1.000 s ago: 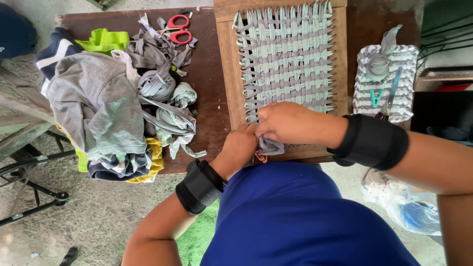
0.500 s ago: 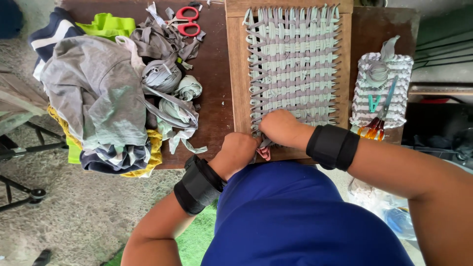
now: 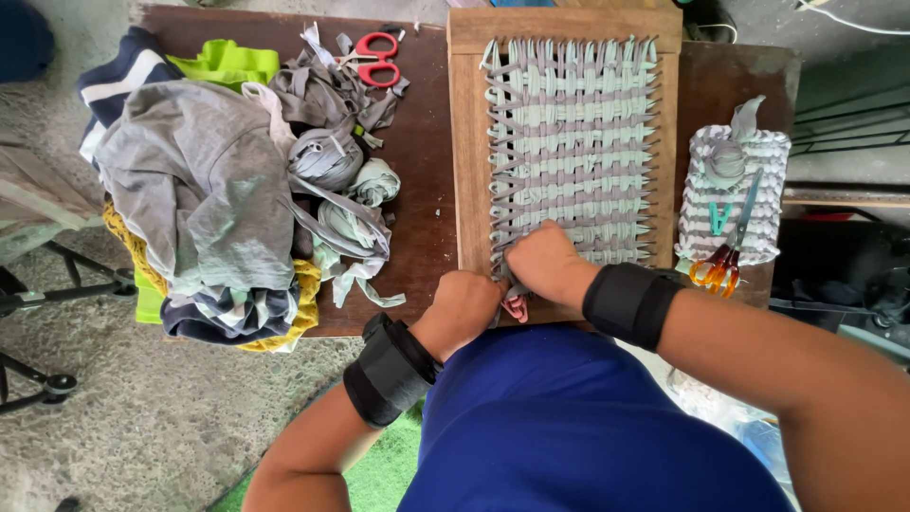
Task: Weaving a rug from strips of recycled fabric using a wooden loom frame.
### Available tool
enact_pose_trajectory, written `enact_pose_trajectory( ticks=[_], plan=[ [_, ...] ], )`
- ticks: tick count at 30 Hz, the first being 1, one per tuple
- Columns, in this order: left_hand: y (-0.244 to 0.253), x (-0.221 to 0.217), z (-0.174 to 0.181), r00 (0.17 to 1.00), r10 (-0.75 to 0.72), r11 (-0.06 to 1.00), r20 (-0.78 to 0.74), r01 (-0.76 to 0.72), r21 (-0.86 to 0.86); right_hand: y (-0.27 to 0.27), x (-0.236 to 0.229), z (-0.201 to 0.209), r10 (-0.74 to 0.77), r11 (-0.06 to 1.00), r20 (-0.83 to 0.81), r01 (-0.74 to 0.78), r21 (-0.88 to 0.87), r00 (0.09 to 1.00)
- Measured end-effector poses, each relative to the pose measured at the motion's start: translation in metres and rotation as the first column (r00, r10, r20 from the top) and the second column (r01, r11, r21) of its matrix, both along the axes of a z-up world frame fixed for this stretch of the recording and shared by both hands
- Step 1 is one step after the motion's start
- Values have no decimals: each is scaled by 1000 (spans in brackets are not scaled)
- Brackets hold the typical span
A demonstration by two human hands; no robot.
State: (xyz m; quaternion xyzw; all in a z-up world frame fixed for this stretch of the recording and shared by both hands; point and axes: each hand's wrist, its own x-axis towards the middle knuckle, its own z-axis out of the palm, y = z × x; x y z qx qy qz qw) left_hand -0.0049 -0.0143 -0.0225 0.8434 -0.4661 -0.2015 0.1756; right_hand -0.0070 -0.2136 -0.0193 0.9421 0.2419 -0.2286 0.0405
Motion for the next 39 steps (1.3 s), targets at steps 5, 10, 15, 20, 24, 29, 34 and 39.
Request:
enact_pose_trajectory(
  ticks=[5, 10, 15, 20, 24, 29, 34, 39],
  plan=[
    [1, 7, 16, 1000, 8, 997, -28, -10, -72, 3, 16, -8, -88, 995, -165, 78, -64, 982],
    [1, 5, 8, 1000, 0, 999, -13, 0, -34, 18, 23, -10, -92, 994, -155, 81, -74, 984],
    [4, 8, 19, 998, -17, 999, -58, 15, -34, 24, 15, 5, 9, 994, -117, -21, -104, 993],
    [2, 13, 30, 998, -56, 998, -26, 56, -9, 11, 13, -19, -161, 985, -138, 151, -79, 977],
    [3, 10, 18, 999, -44, 999, -6, 44, 24, -1, 19, -17, -143, 988, -200, 152, 28, 969],
    [3, 9, 6, 997, -48, 997, -57, 51, 53, -14, 34, -8, -160, 964, -394, 228, 133, 905],
    [0, 16, 10, 986, -47, 998, -161, 54, 40, -14, 39, 6, -198, 953, -408, 273, 134, 891],
    [2, 16, 11, 980, -33, 999, -198, 33, -3, -18, 42, 21, -179, 915, -305, 272, 297, 935]
  ],
)
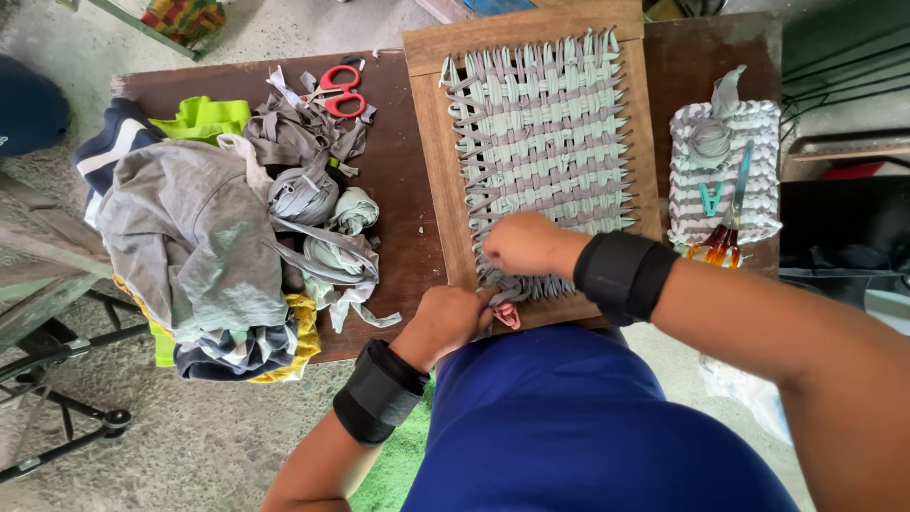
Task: Weaving a rug from strips of recycled fabric using a wooden loom frame.
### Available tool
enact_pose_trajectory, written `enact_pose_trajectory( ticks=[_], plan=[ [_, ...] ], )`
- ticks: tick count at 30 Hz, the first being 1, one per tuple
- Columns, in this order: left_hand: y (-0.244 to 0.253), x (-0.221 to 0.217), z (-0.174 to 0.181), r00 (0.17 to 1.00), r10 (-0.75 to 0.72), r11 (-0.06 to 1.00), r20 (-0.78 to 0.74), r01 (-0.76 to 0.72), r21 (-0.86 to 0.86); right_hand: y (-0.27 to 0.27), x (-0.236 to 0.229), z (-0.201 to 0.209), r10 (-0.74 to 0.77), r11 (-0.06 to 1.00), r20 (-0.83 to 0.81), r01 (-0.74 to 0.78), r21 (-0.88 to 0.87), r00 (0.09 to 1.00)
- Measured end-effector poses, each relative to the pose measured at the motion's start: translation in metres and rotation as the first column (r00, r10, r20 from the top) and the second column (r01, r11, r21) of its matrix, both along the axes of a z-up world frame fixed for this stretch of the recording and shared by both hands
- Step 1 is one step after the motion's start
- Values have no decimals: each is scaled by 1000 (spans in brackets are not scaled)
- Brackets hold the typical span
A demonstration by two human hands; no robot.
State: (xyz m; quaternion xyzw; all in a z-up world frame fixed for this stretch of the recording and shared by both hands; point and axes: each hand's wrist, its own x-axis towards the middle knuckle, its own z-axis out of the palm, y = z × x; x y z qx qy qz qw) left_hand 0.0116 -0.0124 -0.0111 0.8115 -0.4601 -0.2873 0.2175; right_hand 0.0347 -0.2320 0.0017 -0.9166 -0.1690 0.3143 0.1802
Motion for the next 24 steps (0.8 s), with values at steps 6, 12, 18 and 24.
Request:
enact_pose_trajectory(
  ticks=[6, 12, 18, 24],
  plan=[
    [-3, 1, -2, 999, 24, 998, 31, -22, -60, -18, 40, 55, -400, 570, -688, 752, 331, 606],
    [-16, 0, -1, 996, 67, 998, 60, -68, 19, -27, 37, 84, 396, 917, 275, -362, -167, 876],
    [-10, 1, 1, 993, 109, 994, 34, -108, -21, -83, 91, 77, 421, 895, 565, -223, -386, 710],
    [-11, 2, 4, 972, 234, 966, 0, -233, -109, -70, 98, 83, 320, 947, 803, -150, -284, 502]
  ],
)
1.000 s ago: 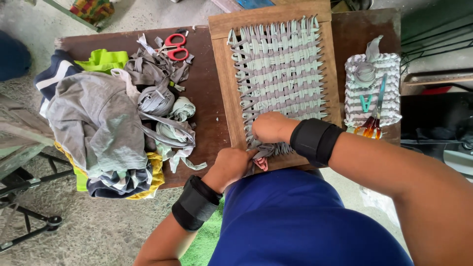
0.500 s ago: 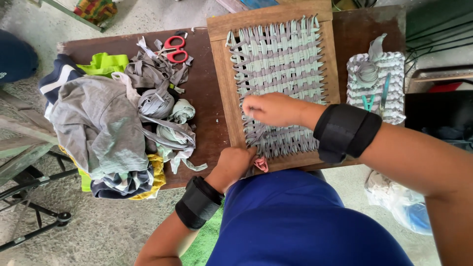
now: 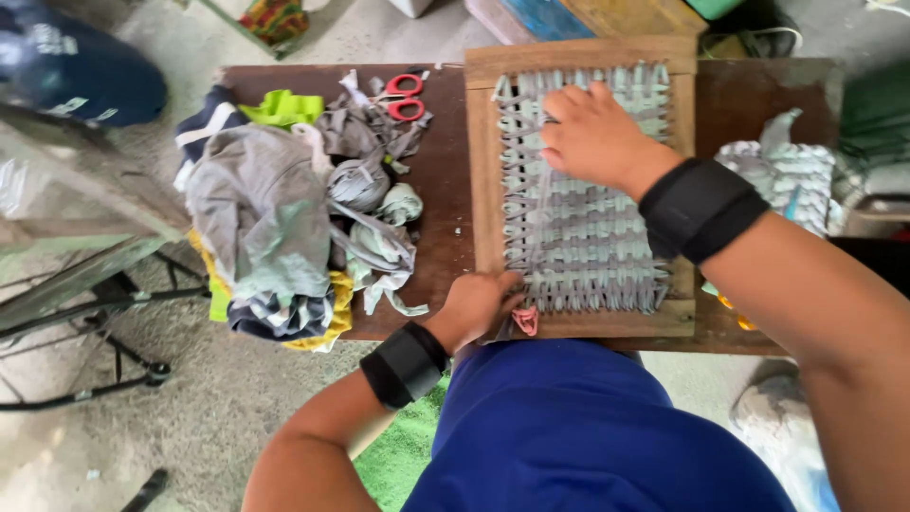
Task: Weaving a rug from strips of recycled fabric using a wooden loom frame.
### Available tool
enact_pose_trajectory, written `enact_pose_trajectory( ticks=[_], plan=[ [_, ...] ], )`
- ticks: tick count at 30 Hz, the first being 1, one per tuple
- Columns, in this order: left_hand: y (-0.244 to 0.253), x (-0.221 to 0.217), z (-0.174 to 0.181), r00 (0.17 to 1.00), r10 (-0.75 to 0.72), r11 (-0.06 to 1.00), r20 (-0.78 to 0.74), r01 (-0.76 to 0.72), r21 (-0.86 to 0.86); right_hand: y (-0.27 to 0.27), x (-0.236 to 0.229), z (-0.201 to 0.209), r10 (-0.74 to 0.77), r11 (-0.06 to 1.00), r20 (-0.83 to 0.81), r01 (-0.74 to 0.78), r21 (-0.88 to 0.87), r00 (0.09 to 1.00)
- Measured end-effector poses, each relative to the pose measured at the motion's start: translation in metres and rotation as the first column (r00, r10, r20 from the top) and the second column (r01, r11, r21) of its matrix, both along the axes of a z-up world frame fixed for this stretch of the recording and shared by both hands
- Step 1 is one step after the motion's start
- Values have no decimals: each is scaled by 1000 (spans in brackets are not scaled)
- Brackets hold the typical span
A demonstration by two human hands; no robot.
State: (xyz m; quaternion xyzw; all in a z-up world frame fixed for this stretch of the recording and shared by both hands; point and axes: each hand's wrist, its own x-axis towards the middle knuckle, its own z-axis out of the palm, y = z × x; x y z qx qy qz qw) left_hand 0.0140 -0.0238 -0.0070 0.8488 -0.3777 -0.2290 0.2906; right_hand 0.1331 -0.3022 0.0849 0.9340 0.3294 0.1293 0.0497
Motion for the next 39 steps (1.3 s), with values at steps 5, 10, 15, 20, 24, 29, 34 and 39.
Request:
enact_pose_trajectory(
  ticks=[5, 10, 15, 20, 24, 29, 34, 39],
  plan=[
    [-11, 24, 14, 996, 65, 988, 65, -55, -144, 18, 4, 50, -86, 981, -644, 177, 77, 760],
    [-33, 49, 20, 998, -43, 992, -46, 48, 120, 28, -2, 87, -33, 958, -899, 270, 97, 438],
    [-42, 45, 15, 1000, -7, 984, -30, 12, 180, 21, -28, 111, 160, 903, -683, 174, 393, 713],
    [-42, 40, 20, 999, -49, 979, 17, 45, 198, 38, -43, 107, 318, 853, -483, -24, 522, 816],
    [-38, 33, 7, 999, -18, 978, 35, 10, 209, 45, -51, 104, 314, 838, -384, -63, 542, 868],
    [-30, 23, -4, 999, -17, 977, 41, 8, 214, 48, -52, 91, 336, 810, -319, -99, 578, 886],
    [-16, 3, -27, 984, -116, 982, 135, 93, 166, 48, -72, 13, 260, 854, -550, 77, 515, 794],
    [-8, -6, -5, 969, -151, 972, 194, 110, 207, 52, -103, -72, -39, 978, -731, 175, 112, 681]
  ],
)
